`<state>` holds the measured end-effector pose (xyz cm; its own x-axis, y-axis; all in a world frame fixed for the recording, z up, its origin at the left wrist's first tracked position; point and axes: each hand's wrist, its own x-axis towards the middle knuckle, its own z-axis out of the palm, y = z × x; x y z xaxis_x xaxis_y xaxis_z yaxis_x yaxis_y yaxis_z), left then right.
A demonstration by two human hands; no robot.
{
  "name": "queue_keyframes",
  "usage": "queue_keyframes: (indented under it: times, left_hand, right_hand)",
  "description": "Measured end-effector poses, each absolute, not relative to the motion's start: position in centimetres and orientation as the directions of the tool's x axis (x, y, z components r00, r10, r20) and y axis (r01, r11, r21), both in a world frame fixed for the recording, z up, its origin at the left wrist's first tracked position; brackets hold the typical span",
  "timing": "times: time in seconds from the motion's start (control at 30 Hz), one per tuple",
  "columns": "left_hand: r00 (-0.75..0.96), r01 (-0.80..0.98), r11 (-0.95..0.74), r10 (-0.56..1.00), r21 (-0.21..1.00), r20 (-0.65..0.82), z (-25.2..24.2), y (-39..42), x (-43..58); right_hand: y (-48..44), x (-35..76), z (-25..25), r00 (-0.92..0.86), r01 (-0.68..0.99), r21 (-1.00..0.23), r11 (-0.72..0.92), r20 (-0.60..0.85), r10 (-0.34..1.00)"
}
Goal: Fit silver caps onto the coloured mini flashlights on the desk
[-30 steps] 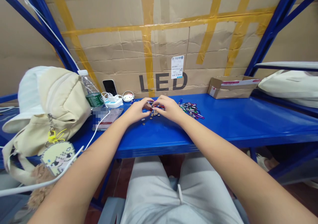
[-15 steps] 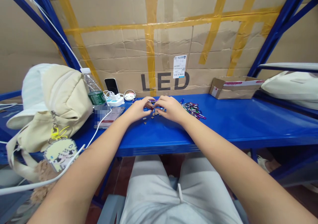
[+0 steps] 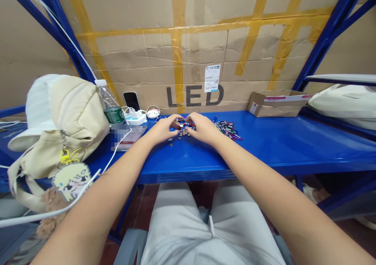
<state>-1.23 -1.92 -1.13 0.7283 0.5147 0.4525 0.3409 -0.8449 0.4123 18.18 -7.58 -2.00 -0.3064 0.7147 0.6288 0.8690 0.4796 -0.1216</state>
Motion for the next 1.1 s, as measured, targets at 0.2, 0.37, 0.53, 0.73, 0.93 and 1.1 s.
queue_keyframes:
  times: [0.2,0.37,0.53,0.73,0.93,1.1]
  left_hand:
    - [0.724,0.353,-0.841,0.523,0.41,0.45,-1.2,-1.8,-1.3]
    - [0.729,0.354,-0.847,0.516,0.397,0.45,-1.1,-1.9,-1.3]
    - [0.732,0.365,-0.838,0.527,0.405,0.432,-1.2,-1.8,-1.3]
    - [0.746,0.366,-0.813,0.548,0.453,0.379,-1.4,-1.7,-1.3]
    - [0.768,0.328,-0.824,0.518,0.463,0.377,-1.5,-1.8,-1.1]
    - [0.756,0.348,-0.818,0.534,0.458,0.38,-1.6,-1.5,-1.2]
  right_hand:
    - [-7.2,18.4,-2.8,-0.261,0.949,-0.047,0.312,0.438,0.86]
    - [-6.7,18.3,-3.3,-0.246,0.956,-0.04,0.289,0.421,0.873]
    - [-6.4,18.4,-2.9,-0.224,0.933,-0.127,0.337,0.527,0.82]
    - [-6.0,18.0,-2.7,-0.127,0.704,-0.465,0.537,0.661,0.739]
    - [-6.3,17.5,-3.0,-0.116,0.624,-0.561,0.544,0.623,0.774]
    - [-6.4,17.7,-2.6,-0.049,0.636,-0.6,0.485,0.596,0.802]
